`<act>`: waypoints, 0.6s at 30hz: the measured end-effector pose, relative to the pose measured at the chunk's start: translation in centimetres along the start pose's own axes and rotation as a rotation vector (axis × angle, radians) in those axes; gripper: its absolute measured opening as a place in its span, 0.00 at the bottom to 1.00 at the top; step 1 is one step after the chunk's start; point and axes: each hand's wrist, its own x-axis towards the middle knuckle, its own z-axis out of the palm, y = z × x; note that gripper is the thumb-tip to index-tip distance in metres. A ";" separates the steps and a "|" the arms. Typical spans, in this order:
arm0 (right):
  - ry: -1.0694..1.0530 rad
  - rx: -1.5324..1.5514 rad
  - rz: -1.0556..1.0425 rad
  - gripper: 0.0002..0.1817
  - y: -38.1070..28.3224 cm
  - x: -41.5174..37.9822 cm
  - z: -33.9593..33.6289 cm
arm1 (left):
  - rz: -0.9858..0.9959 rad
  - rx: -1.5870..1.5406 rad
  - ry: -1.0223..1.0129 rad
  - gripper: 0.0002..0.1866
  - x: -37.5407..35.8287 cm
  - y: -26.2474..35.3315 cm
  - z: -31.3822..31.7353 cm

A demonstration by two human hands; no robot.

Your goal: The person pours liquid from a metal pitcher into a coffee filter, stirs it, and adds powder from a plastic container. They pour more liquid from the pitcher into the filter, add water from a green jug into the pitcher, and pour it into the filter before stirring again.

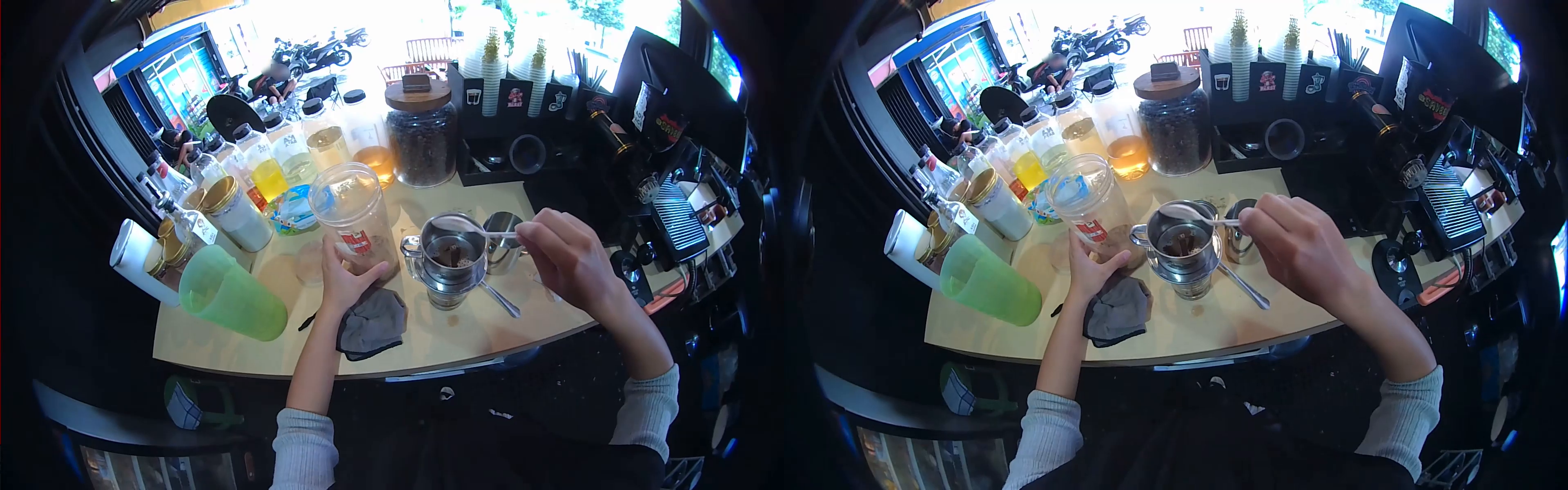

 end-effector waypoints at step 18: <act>-0.079 -0.161 -0.377 0.10 -4.1 12.6 5.6 | 0.155 0.146 -0.012 0.51 0.1 2.0 -0.6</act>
